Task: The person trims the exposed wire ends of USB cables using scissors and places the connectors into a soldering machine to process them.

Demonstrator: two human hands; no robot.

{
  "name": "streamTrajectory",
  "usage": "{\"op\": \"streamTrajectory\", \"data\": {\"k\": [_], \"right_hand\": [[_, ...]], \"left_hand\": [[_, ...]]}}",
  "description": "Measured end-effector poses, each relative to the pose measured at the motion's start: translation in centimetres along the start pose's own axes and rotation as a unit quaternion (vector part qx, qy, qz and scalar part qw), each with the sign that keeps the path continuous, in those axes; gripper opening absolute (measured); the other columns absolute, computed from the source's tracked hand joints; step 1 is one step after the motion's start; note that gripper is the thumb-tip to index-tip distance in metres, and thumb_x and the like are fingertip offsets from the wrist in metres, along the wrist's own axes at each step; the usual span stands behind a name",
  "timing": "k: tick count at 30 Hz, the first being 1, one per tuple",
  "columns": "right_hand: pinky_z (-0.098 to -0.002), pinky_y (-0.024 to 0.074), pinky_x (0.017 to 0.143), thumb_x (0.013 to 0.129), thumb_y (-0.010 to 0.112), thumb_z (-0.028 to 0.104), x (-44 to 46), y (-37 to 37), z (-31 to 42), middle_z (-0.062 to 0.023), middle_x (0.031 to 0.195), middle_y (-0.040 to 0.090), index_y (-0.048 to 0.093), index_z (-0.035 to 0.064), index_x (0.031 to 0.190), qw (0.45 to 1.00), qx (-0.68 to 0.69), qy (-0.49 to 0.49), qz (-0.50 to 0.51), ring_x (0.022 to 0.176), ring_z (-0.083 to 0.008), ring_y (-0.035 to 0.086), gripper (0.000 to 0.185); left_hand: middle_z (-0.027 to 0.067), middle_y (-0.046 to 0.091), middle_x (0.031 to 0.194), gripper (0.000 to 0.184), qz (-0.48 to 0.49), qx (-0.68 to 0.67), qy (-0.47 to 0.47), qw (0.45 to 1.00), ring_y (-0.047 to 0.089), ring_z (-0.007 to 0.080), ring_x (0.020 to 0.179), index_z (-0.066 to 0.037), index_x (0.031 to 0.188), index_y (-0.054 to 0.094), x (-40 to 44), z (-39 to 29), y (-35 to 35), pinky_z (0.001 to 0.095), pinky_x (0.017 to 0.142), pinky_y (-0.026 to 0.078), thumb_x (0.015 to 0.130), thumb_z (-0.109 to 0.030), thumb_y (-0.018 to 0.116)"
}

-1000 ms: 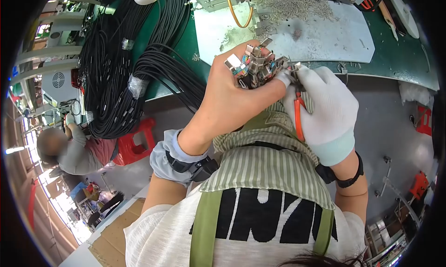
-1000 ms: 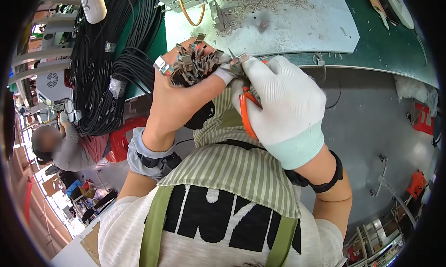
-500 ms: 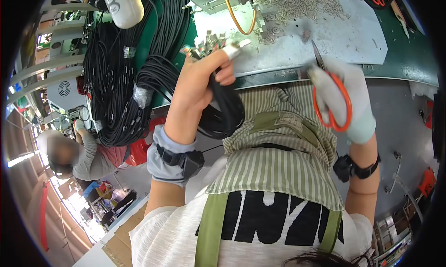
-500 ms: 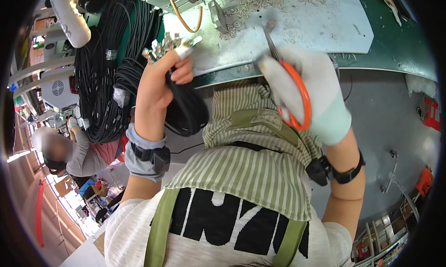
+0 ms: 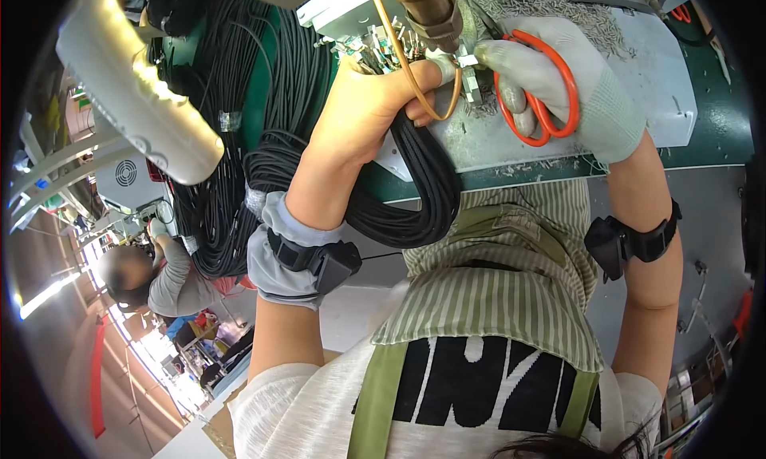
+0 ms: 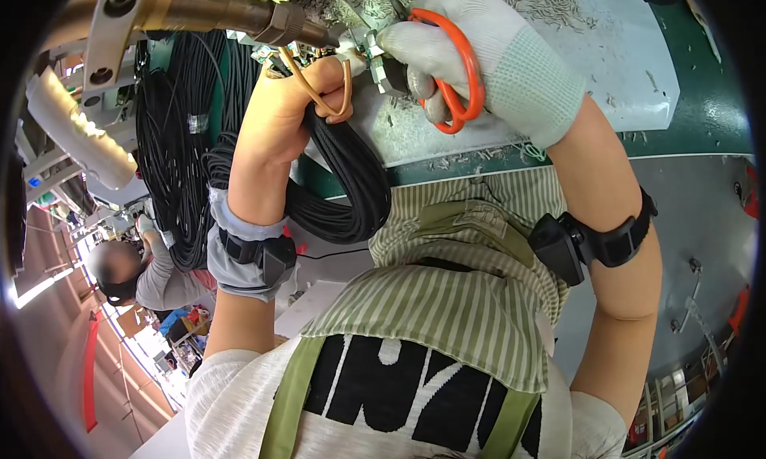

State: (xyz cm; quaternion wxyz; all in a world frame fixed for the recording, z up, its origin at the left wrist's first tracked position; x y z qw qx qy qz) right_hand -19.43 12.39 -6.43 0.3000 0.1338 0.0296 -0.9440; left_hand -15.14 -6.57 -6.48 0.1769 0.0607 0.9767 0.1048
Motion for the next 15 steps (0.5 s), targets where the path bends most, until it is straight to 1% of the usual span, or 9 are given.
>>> {"op": "streamTrajectory", "data": {"k": [5, 8, 10, 13, 15], "right_hand": [[-0.0256, 0.0386, 0.038, 0.085, 0.059, 0.022, -0.2, 0.6, 0.7, -0.0039, 0.050, 0.051, 0.055, 0.0003, 0.069, 0.997, -0.047, 0.024, -0.052, 0.039, -0.0108, 0.049, 0.028], [-0.0254, 0.0393, 0.039, 0.084, 0.060, 0.022, 0.4, 0.1, 0.3, -0.0041, 0.050, 0.050, 0.055, -0.0002, 0.068, 0.999, -0.047, 0.023, 0.004, 0.041, -0.0112, 0.050, 0.028], [-0.0253, 0.0393, 0.039, 0.083, 0.060, 0.022, 0.7, 0.0, 0.1, -0.0044, 0.050, 0.051, 0.055, -0.0003, 0.068, 0.998, -0.056, 0.023, 0.007, 0.041, -0.0114, 0.050, 0.028], [-0.0252, 0.0392, 0.039, 0.083, 0.060, 0.022, 0.8, 0.0, 0.0, -0.0050, 0.049, 0.051, 0.055, -0.0006, 0.067, 0.997, -0.074, 0.023, 0.008, 0.041, -0.0118, 0.051, 0.028], [-0.0254, 0.0391, 0.039, 0.083, 0.060, 0.022, 0.5, 0.3, 0.3, -0.0057, 0.049, 0.051, 0.055, -0.0009, 0.066, 0.999, -0.043, 0.017, -0.007, 0.041, -0.0119, 0.051, 0.029]], "left_hand": [[0.0039, 0.053, 0.056, 0.012, -0.027, 0.068, 0.030, 0.997, 0.050, 0.0111, 0.047, -0.001, 0.071, 0.056, -0.1, -0.2, 0.1, 0.0251, 0.044, 0.040, 0.077, -0.003, 0.066], [0.0041, 0.054, 0.056, 0.012, -0.038, 0.089, 0.037, 0.995, 0.050, 0.0111, 0.047, -0.001, 0.071, 0.057, -0.2, -0.2, 0.2, 0.0249, 0.044, 0.040, 0.076, -0.003, 0.068], [0.0042, 0.054, 0.056, 0.012, -0.044, 0.100, 0.043, 0.993, 0.051, 0.0111, 0.047, -0.001, 0.071, 0.058, -0.3, -0.2, 0.2, 0.0248, 0.043, 0.040, 0.075, -0.003, 0.068], [0.0042, 0.055, 0.057, 0.010, -0.043, 0.083, 0.033, 0.995, 0.050, 0.0111, 0.045, 0.000, 0.072, 0.058, -0.3, 0.2, 0.0, 0.0244, 0.043, 0.040, 0.074, -0.001, 0.068], [0.0041, 0.055, 0.057, 0.008, -0.043, 0.089, 0.035, 0.995, 0.050, 0.0110, 0.045, 0.000, 0.073, 0.059, -0.3, 0.3, 0.2, 0.0242, 0.043, 0.040, 0.074, -0.001, 0.067]]}}
Point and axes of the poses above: each hand's wrist, its own x-axis towards the middle knuckle, its own y-axis out of the palm, z = x × y, the point moved 1 cm from there along x, towards the middle knuckle
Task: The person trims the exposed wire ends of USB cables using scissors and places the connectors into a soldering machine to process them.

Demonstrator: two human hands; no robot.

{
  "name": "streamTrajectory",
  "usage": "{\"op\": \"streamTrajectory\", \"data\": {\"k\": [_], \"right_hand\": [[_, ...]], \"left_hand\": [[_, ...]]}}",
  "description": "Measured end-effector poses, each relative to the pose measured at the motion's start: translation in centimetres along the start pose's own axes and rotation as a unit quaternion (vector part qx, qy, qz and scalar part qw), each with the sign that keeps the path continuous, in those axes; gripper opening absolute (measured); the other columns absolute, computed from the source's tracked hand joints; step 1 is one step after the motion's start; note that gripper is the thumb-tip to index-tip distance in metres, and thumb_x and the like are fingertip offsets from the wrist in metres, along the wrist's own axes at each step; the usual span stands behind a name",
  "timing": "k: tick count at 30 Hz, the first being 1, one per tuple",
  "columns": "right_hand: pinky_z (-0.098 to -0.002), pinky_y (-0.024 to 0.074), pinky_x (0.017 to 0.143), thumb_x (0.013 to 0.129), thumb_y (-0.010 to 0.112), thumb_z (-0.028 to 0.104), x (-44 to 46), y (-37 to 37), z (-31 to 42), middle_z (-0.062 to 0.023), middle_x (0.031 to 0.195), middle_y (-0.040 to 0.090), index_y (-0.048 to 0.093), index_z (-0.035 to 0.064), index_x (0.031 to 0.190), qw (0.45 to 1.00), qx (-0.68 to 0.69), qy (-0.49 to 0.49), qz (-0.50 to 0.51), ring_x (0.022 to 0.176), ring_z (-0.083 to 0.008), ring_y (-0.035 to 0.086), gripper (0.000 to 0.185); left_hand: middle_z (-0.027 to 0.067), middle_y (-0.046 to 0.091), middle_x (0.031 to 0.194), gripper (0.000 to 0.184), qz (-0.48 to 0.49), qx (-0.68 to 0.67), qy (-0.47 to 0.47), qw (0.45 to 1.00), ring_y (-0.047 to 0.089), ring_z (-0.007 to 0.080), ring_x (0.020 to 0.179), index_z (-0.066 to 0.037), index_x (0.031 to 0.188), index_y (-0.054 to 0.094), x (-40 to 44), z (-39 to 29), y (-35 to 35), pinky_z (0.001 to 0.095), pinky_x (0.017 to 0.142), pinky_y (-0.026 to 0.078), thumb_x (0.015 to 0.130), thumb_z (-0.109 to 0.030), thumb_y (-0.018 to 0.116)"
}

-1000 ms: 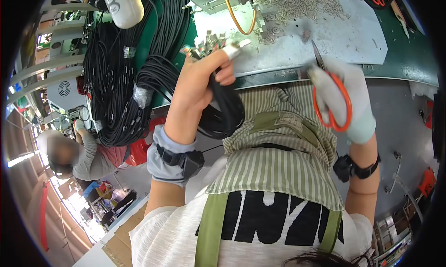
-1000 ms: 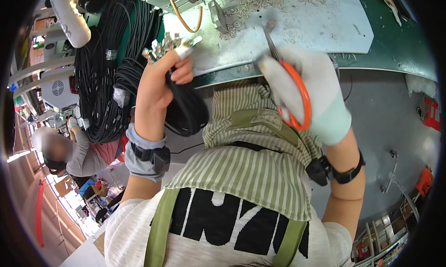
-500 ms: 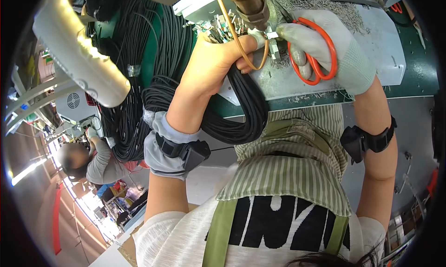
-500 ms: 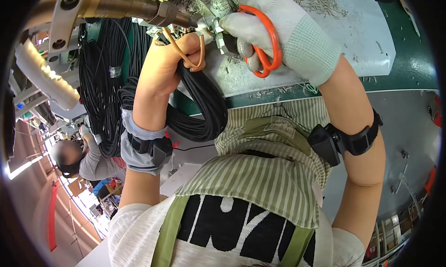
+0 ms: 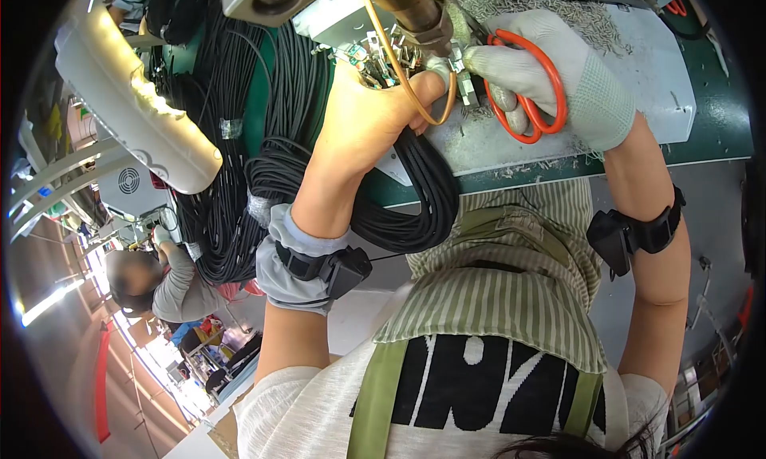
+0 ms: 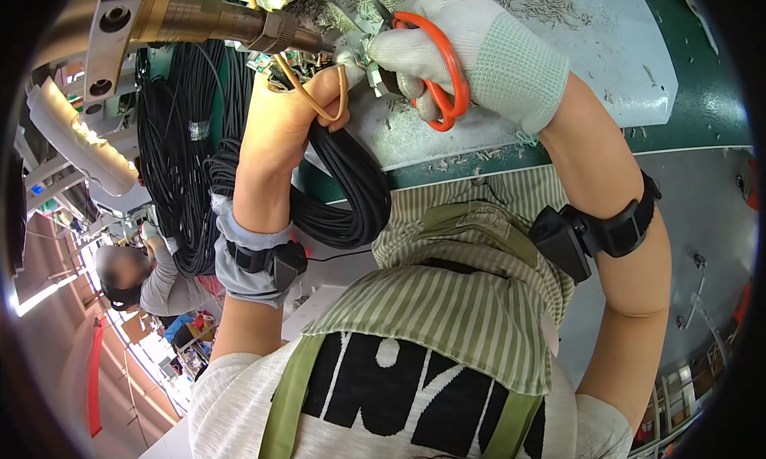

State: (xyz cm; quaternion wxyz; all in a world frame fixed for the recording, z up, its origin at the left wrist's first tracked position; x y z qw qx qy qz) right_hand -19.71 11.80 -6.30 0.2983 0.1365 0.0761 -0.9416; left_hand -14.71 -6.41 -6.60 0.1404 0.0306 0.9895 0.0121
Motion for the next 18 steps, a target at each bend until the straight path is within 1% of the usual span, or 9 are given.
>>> {"op": "streamTrajectory", "data": {"k": [2, 6, 9, 10, 13, 14, 17, 18], "right_hand": [[-0.0256, 0.0390, 0.038, 0.083, 0.060, 0.022, -0.03, -0.08, 0.20, -0.0060, 0.049, 0.052, 0.055, -0.0011, 0.066, 1.000, 0.015, -0.005, -0.008, 0.040, -0.0120, 0.051, 0.029], [-0.0260, 0.0391, 0.038, 0.084, 0.059, 0.021, 0.34, -0.29, 0.03, -0.0067, 0.049, 0.052, 0.055, -0.0012, 0.067, 0.999, -0.031, -0.030, 0.007, 0.040, -0.0122, 0.051, 0.029], [-0.0257, 0.0398, 0.039, 0.084, 0.058, 0.020, 0.54, -0.08, -0.22, -0.0065, 0.048, 0.052, 0.055, -0.0014, 0.067, 0.999, -0.021, 0.046, 0.005, 0.040, -0.0119, 0.051, 0.028], [-0.0257, 0.0398, 0.039, 0.084, 0.058, 0.020, 0.55, -0.07, -0.28, -0.0065, 0.048, 0.052, 0.055, -0.0014, 0.067, 0.999, -0.021, 0.046, 0.004, 0.040, -0.0119, 0.051, 0.028], [-0.0253, 0.0406, 0.040, 0.084, 0.057, 0.020, 0.50, 0.14, -0.60, -0.0068, 0.050, 0.053, 0.055, -0.0010, 0.067, 0.999, 0.035, 0.036, -0.006, 0.040, -0.0119, 0.051, 0.027], [-0.0253, 0.0406, 0.040, 0.084, 0.057, 0.020, 0.50, 0.00, -0.55, -0.0068, 0.050, 0.053, 0.055, -0.0010, 0.067, 0.999, 0.035, 0.036, -0.006, 0.040, -0.0119, 0.051, 0.027], [-0.0244, 0.0405, 0.040, 0.084, 0.058, 0.020, 0.38, -0.57, 0.03, -0.0068, 0.053, 0.055, 0.055, -0.0012, 0.070, 0.998, -0.053, -0.016, 0.027, 0.041, -0.0115, 0.051, 0.026], [-0.0244, 0.0405, 0.040, 0.084, 0.058, 0.020, 0.29, -0.49, 0.11, -0.0068, 0.053, 0.055, 0.055, -0.0012, 0.070, 0.998, -0.053, -0.017, 0.027, 0.041, -0.0115, 0.051, 0.026]], "left_hand": [[0.0039, 0.055, 0.057, 0.006, -0.006, 0.012, 0.006, 1.000, 0.050, 0.0107, 0.045, 0.000, 0.075, 0.060, 0.08, -0.15, 0.11, 0.0238, 0.043, 0.040, 0.074, -0.001, 0.066], [0.0035, 0.055, 0.057, 0.004, -0.034, 0.047, 0.005, 0.998, 0.050, 0.0098, 0.045, 0.001, 0.077, 0.061, 0.03, -0.80, 0.86, 0.0233, 0.042, 0.039, 0.074, 0.000, 0.063], [0.0031, 0.055, 0.057, 0.004, -0.032, 0.042, 0.003, 0.999, 0.050, 0.0094, 0.045, 0.001, 0.078, 0.061, -0.09, -0.71, 0.84, 0.0231, 0.042, 0.039, 0.074, 0.000, 0.063], [0.0029, 0.055, 0.057, 0.005, -0.031, 0.040, 0.005, 0.999, 0.050, 0.0092, 0.045, 0.001, 0.078, 0.062, -0.05, -0.74, 0.82, 0.0231, 0.041, 0.038, 0.074, 0.000, 0.063], [0.0030, 0.055, 0.058, 0.007, -0.041, 0.039, -0.004, 0.998, 0.049, 0.0095, 0.044, 0.001, 0.080, 0.061, -0.02, -0.65, 0.81, 0.0233, 0.041, 0.038, 0.073, 0.000, 0.064], [0.0030, 0.055, 0.058, 0.008, -0.047, 0.038, -0.009, 0.998, 0.049, 0.0096, 0.044, 0.001, 0.080, 0.061, -0.02, -0.61, 0.79, 0.0235, 0.041, 0.038, 0.073, 0.000, 0.064], [0.0038, 0.056, 0.060, 0.007, -0.029, 0.054, -0.016, 0.998, 0.050, 0.0102, 0.047, 0.002, 0.081, 0.061, -0.01, -0.45, 0.41, 0.0236, 0.044, 0.039, 0.075, -0.001, 0.064], [0.0041, 0.056, 0.060, 0.007, -0.020, 0.063, -0.018, 0.998, 0.051, 0.0104, 0.048, 0.002, 0.082, 0.060, -0.01, -0.41, 0.25, 0.0237, 0.045, 0.040, 0.077, -0.002, 0.063]]}}
Point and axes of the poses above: each hand's wrist, its own x-axis towards the middle knuckle, its own y-axis out of the palm, z = x × y, the point moved 1 cm from there along x, towards the middle knuckle
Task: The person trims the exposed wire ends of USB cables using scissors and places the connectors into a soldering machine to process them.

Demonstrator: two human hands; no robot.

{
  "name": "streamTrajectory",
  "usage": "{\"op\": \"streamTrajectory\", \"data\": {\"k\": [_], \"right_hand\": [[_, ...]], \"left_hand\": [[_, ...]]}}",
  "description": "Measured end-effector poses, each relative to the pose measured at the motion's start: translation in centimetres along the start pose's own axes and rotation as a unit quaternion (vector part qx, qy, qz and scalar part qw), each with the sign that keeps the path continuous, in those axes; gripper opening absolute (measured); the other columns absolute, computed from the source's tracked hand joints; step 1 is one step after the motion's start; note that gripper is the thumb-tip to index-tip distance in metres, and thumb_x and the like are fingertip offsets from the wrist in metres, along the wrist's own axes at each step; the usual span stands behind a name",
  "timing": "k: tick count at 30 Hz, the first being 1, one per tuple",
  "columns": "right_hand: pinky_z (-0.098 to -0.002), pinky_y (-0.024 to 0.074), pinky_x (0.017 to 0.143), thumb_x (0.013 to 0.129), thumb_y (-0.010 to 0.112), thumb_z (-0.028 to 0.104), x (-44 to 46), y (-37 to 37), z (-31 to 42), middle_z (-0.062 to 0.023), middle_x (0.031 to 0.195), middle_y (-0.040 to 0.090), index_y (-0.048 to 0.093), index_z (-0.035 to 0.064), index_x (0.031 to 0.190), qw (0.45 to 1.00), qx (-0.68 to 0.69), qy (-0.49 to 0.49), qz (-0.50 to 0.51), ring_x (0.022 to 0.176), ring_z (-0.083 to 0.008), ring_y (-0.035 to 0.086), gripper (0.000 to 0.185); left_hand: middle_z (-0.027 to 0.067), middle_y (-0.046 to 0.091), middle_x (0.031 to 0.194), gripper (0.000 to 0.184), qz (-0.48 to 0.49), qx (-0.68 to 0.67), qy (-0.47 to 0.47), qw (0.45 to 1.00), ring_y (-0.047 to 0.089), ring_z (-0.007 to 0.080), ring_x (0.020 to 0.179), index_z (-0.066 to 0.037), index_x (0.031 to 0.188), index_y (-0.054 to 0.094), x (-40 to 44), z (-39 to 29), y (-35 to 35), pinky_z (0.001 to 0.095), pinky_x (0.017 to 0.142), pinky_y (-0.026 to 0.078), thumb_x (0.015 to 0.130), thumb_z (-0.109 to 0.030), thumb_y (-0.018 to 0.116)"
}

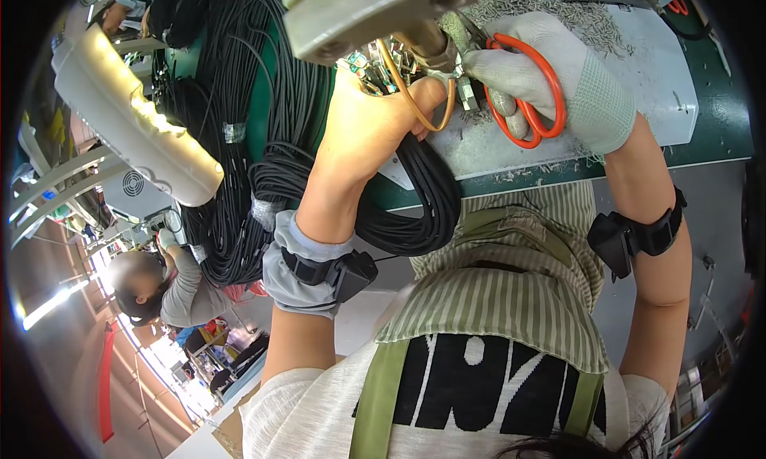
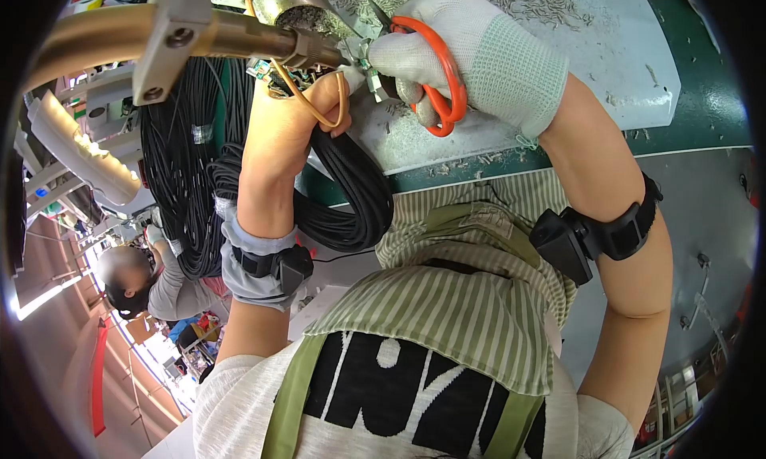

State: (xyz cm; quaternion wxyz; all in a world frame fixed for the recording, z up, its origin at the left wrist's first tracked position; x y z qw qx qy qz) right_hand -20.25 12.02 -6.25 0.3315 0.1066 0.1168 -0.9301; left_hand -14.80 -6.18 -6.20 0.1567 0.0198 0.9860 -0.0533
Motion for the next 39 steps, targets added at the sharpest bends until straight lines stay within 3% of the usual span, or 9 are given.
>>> {"op": "streamTrajectory", "data": {"k": [5, 12, 15, 17, 21, 24, 32, 36, 39], "right_hand": [[-0.0243, 0.0399, 0.040, 0.085, 0.058, 0.020, -0.6, 0.8, -0.8, -0.0054, 0.054, 0.054, 0.054, -0.0008, 0.072, 0.996, 0.072, -0.036, -0.027, 0.042, -0.0108, 0.051, 0.025], [-0.0239, 0.0412, 0.044, 0.088, 0.055, 0.019, -7.1, -0.7, -1.5, -0.0041, 0.055, 0.053, 0.053, -0.0004, 0.072, 0.989, 0.086, -0.076, -0.089, 0.045, -0.0106, 0.053, 0.025], [-0.0244, 0.0424, 0.048, 0.088, 0.055, 0.016, -11.1, -2.1, -3.1, -0.0057, 0.056, 0.053, 0.056, -0.0003, 0.077, 0.990, 0.073, 0.035, -0.119, 0.048, -0.0110, 0.055, 0.019], [-0.0239, 0.0404, 0.048, 0.090, 0.056, 0.017, -12.2, -1.1, -2.6, -0.0046, 0.058, 0.051, 0.059, 0.0003, 0.090, 0.830, -0.420, -0.035, -0.365, 0.052, -0.0081, 0.051, 0.017], [-0.0275, 0.0441, 0.053, 0.082, 0.063, 0.011, -12.8, 5.9, 1.1, -0.0093, 0.064, 0.055, 0.062, 0.0057, 0.101, 0.934, -0.251, -0.131, -0.218, 0.054, -0.0145, 0.056, 0.019], [-0.0304, 0.0443, 0.051, 0.077, 0.067, 0.011, -11.0, 8.7, 1.2, -0.0074, 0.067, 0.059, 0.062, 0.0068, 0.103, 0.902, -0.355, -0.197, -0.144, 0.054, -0.0222, 0.058, 0.027], [-0.0313, 0.0433, 0.046, 0.070, 0.068, 0.008, -10.4, 9.4, -1.1, -0.0066, 0.063, 0.058, 0.061, 0.0086, 0.092, 0.829, -0.424, -0.320, -0.174, 0.050, -0.0237, 0.057, 0.023], [-0.0319, 0.0442, 0.047, 0.076, 0.065, 0.012, -13.0, 7.6, -1.1, -0.0086, 0.059, 0.056, 0.059, 0.0050, 0.089, 0.877, -0.328, -0.272, -0.223, 0.049, -0.0220, 0.057, 0.016], [-0.0295, 0.0439, 0.048, 0.074, 0.064, 0.010, -14.4, 6.7, -1.0, -0.0112, 0.059, 0.054, 0.059, 0.0028, 0.081, 0.919, -0.114, -0.090, -0.366, 0.047, -0.0194, 0.054, 0.011]], "left_hand": [[0.0076, 0.060, 0.068, 0.009, 0.094, -0.158, 0.002, 0.983, 0.059, 0.0152, 0.061, 0.005, 0.087, 0.059, -0.5, 1.4, -1.0, 0.0257, 0.055, 0.047, 0.082, -0.002, 0.057], [0.0177, 0.061, 0.100, 0.020, -0.092, -0.255, 0.044, 0.962, 0.065, 0.0313, 0.093, 0.009, 0.102, 0.054, -6.4, 2.7, -1.5, 0.0393, 0.077, 0.057, 0.087, 0.000, 0.045], [0.0183, 0.059, 0.104, 0.022, -0.071, -0.273, 0.043, 0.958, 0.064, 0.0329, 0.094, 0.009, 0.104, 0.054, -8.3, 2.8, -1.3, 0.0416, 0.078, 0.057, 0.088, 0.000, 0.043], [0.0186, 0.058, 0.106, 0.023, -0.061, -0.285, 0.041, 0.956, 0.064, 0.0337, 0.094, 0.009, 0.106, 0.054, -9.2, 2.3, -0.6, 0.0427, 0.078, 0.057, 0.089, 0.000, 0.042], [0.0173, 0.061, 0.103, 0.025, -0.036, -0.306, 0.016, 0.951, 0.064, 0.0303, 0.094, 0.008, 0.108, 0.055, -9.8, 1.1, 1.4, 0.0395, 0.077, 0.057, 0.089, -0.001, 0.042], [0.0215, 0.056, 0.112, 0.023, 0.018, -0.219, 0.027, 0.975, 0.060, 0.0387, 0.104, 0.002, 0.111, 0.046, -10.4, 1.1, 1.6, 0.0451, 0.082, 0.055, 0.089, -0.002, 0.039], [0.0133, 0.063, 0.100, 0.023, 0.056, -0.141, 0.008, 0.988, 0.063, 0.0211, 0.095, 0.003, 0.113, 0.049, -10.5, 2.1, 1.5, 0.0322, 0.079, 0.052, 0.091, -0.004, 0.043], [0.0083, 0.064, 0.087, 0.024, 0.066, -0.071, 0.118, 0.988, 0.061, 0.0137, 0.085, 0.004, 0.113, 0.051, -10.4, 1.3, 3.4, 0.0265, 0.074, 0.050, 0.090, -0.001, 0.053], [0.0046, 0.062, 0.084, 0.019, 0.092, -0.037, 0.147, 0.984, 0.058, 0.0111, 0.075, 0.002, 0.107, 0.054, -9.6, 1.9, 4.6, 0.0241, 0.067, 0.048, 0.088, -0.001, 0.057]]}}
Point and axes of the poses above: each hand's wrist, its own x-axis towards the middle knuckle, its own y-axis out of the palm, z = x × y, the point moved 1 cm from there along x, towards the middle knuckle
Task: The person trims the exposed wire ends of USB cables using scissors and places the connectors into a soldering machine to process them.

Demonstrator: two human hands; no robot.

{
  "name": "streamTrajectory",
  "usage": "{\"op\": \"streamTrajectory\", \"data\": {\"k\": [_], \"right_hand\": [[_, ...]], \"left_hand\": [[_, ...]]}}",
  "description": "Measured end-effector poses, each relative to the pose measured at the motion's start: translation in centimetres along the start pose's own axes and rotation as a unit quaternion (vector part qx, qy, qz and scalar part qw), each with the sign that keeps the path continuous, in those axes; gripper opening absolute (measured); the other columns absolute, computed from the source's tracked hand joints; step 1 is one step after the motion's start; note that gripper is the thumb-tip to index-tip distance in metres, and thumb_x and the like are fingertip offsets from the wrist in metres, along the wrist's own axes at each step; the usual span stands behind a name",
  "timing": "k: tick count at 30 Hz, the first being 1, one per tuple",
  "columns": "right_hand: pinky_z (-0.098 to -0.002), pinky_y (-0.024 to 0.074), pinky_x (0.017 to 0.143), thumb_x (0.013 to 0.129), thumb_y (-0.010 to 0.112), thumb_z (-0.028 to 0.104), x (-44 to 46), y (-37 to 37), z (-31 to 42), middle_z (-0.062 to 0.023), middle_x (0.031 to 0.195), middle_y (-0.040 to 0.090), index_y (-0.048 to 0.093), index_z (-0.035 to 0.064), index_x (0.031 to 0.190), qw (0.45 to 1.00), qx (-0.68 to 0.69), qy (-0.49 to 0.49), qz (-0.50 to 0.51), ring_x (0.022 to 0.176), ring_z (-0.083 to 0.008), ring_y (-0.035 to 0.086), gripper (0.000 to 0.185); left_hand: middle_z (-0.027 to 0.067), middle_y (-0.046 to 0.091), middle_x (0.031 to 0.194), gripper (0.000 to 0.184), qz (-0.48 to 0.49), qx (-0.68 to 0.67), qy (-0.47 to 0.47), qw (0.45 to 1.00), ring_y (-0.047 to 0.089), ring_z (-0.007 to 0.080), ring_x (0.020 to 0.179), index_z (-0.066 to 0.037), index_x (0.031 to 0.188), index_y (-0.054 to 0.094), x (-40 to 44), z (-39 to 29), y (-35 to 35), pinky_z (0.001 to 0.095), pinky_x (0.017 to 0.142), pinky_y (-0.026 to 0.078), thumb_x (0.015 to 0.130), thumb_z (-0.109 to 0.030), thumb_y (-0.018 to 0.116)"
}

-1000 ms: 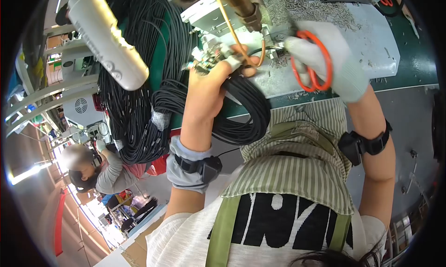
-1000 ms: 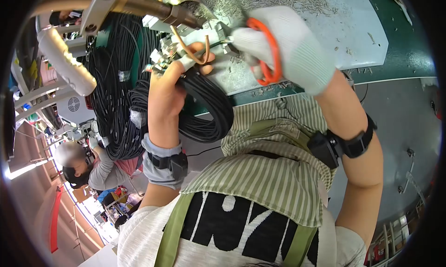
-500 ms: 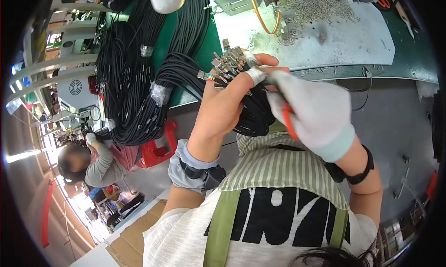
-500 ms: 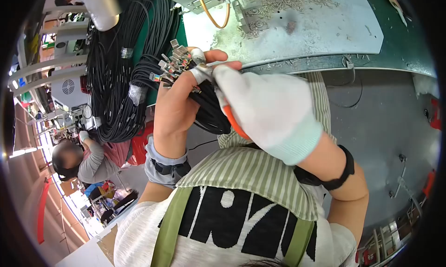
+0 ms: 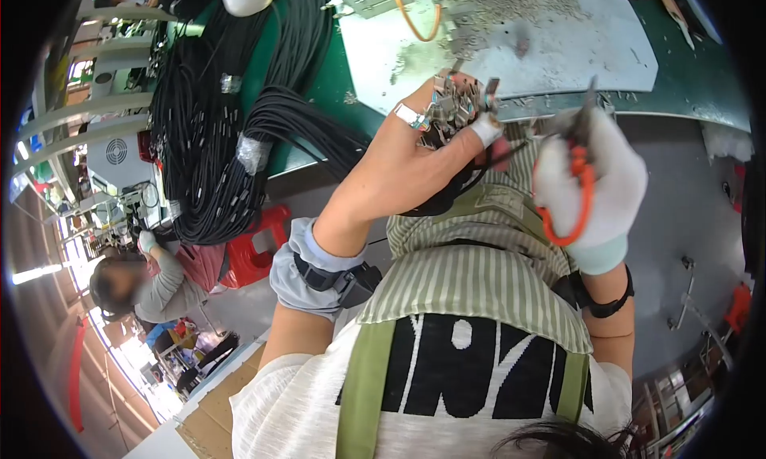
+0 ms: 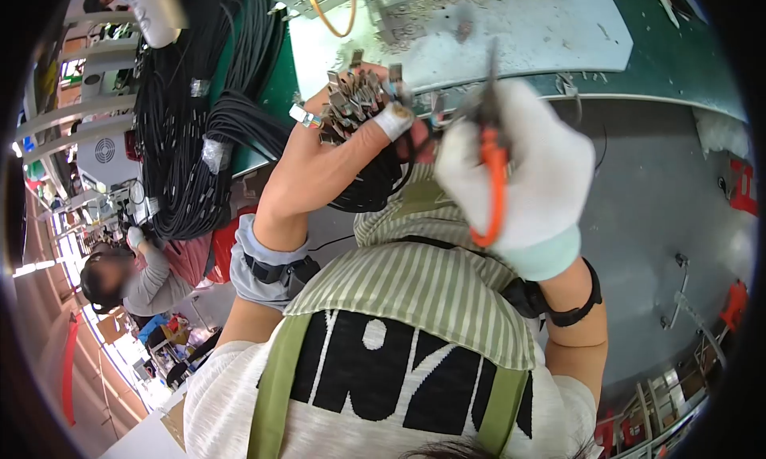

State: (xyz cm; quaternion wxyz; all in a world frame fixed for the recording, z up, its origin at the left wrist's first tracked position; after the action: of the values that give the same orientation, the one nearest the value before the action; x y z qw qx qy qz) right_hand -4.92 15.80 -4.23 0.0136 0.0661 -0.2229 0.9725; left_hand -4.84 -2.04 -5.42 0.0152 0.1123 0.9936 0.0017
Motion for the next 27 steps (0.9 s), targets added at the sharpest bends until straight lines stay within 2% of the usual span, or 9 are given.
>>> {"op": "streamTrajectory", "data": {"k": [2, 5, 10, 13, 18, 20, 21, 25, 27], "right_hand": [[-0.0289, 0.0437, 0.048, 0.075, 0.064, 0.010, 0.2, -0.9, -0.5, -0.0114, 0.059, 0.054, 0.059, 0.0024, 0.081, 1.000, 0.016, 0.014, 0.003, 0.046, -0.0186, 0.053, 0.011], [-0.0278, 0.0434, 0.048, 0.076, 0.063, 0.011, 0.5, -1.8, -1.1, -0.0117, 0.059, 0.053, 0.060, 0.0017, 0.081, 0.998, 0.057, 0.034, 0.015, 0.045, -0.0170, 0.051, 0.012], [-0.0256, 0.0440, 0.047, 0.081, 0.062, 0.013, 1.5, -2.3, -0.1, -0.0084, 0.060, 0.057, 0.060, 0.0002, 0.082, 0.983, 0.119, 0.051, 0.129, 0.045, -0.0138, 0.052, 0.013], [-0.0245, 0.0443, 0.047, 0.084, 0.060, 0.016, 2.4, -3.4, 0.5, -0.0066, 0.059, 0.058, 0.060, -0.0014, 0.080, 0.954, 0.219, 0.122, 0.167, 0.045, -0.0127, 0.053, 0.018], [-0.0241, 0.0447, 0.044, 0.090, 0.054, 0.019, 3.2, -3.1, -1.2, -0.0049, 0.056, 0.058, 0.059, -0.0039, 0.078, 0.917, 0.224, 0.156, 0.291, 0.045, -0.0124, 0.056, 0.026], [-0.0245, 0.0442, 0.043, 0.091, 0.052, 0.020, 3.0, -2.6, -2.4, -0.0051, 0.054, 0.057, 0.059, -0.0039, 0.076, 0.854, 0.323, 0.228, 0.337, 0.043, -0.0130, 0.056, 0.029], [-0.0245, 0.0442, 0.043, 0.091, 0.052, 0.020, 2.9, -2.7, -2.1, -0.0051, 0.054, 0.057, 0.059, -0.0039, 0.076, 0.855, 0.323, 0.230, 0.334, 0.043, -0.0130, 0.056, 0.029], [-0.0246, 0.0434, 0.041, 0.092, 0.048, 0.018, 3.0, -3.9, 0.0, -0.0056, 0.053, 0.057, 0.059, -0.0037, 0.074, 0.849, 0.285, 0.282, 0.345, 0.040, -0.0134, 0.053, 0.030], [-0.0231, 0.0405, 0.040, 0.092, 0.044, 0.017, 3.3, -5.1, -0.4, -0.0044, 0.050, 0.053, 0.056, -0.0026, 0.076, 0.816, 0.272, 0.267, 0.435, 0.037, -0.0119, 0.049, 0.028]], "left_hand": [[0.0027, 0.061, 0.082, 0.017, 0.022, 0.017, 0.014, 1.000, 0.057, 0.0098, 0.070, 0.000, 0.104, 0.056, 0.5, -0.1, 0.9, 0.0229, 0.063, 0.047, 0.087, 0.000, 0.059], [0.0002, 0.058, 0.079, 0.018, 0.081, -0.132, -0.096, 0.983, 0.053, 0.0070, 0.070, 0.001, 0.105, 0.055, 0.4, -1.2, 1.7, 0.0212, 0.065, 0.045, 0.087, -0.001, 0.061], [0.0004, 0.057, 0.080, 0.020, 0.023, -0.100, -0.111, 0.989, 0.051, 0.0062, 0.070, 0.001, 0.105, 0.055, 0.1, -1.1, 1.3, 0.0209, 0.064, 0.044, 0.086, 0.001, 0.062], [0.0056, 0.061, 0.084, 0.021, 0.039, -0.035, -0.046, 0.998, 0.054, 0.0106, 0.060, 0.001, 0.105, 0.053, -0.1, -1.0, 1.3, 0.0240, 0.052, 0.044, 0.085, 0.003, 0.060], [0.0063, 0.061, 0.085, 0.027, -0.007, 0.091, 0.037, 0.995, 0.054, 0.0108, 0.058, 0.000, 0.103, 0.056, -0.3, -1.7, 2.2, 0.0232, 0.051, 0.042, 0.078, 0.009, 0.061], [0.0072, 0.061, 0.083, 0.033, 0.060, 0.202, 0.166, 0.963, 0.055, 0.0133, 0.058, -0.001, 0.101, 0.059, 0.0, -2.7, 2.2, 0.0235, 0.050, 0.043, 0.070, 0.010, 0.064], [0.0076, 0.062, 0.082, 0.037, 0.093, 0.253, 0.229, 0.935, 0.056, 0.0145, 0.057, -0.002, 0.101, 0.061, 0.0, -3.0, 2.3, 0.0236, 0.050, 0.043, 0.066, 0.011, 0.065], [0.0088, 0.061, 0.078, 0.042, 0.105, 0.292, 0.308, 0.899, 0.059, 0.0192, 0.058, -0.004, 0.100, 0.064, 0.4, -2.1, 2.0, 0.0243, 0.050, 0.045, 0.060, 0.009, 0.067], [0.0082, 0.060, 0.079, 0.039, 0.125, 0.301, 0.296, 0.898, 0.059, 0.0206, 0.060, -0.005, 0.101, 0.064, 0.3, -2.5, 2.2, 0.0262, 0.050, 0.046, 0.062, 0.004, 0.067]]}}
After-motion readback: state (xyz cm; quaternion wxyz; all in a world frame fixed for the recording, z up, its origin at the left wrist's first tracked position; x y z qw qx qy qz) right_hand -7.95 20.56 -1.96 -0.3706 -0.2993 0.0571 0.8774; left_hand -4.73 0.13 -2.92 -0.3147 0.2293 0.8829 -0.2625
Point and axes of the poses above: each hand's wrist, its own x-axis towards the middle knuckle, its own y-axis out of the palm, z = x × y, the point moved 1 cm from there along x, towards the middle knuckle
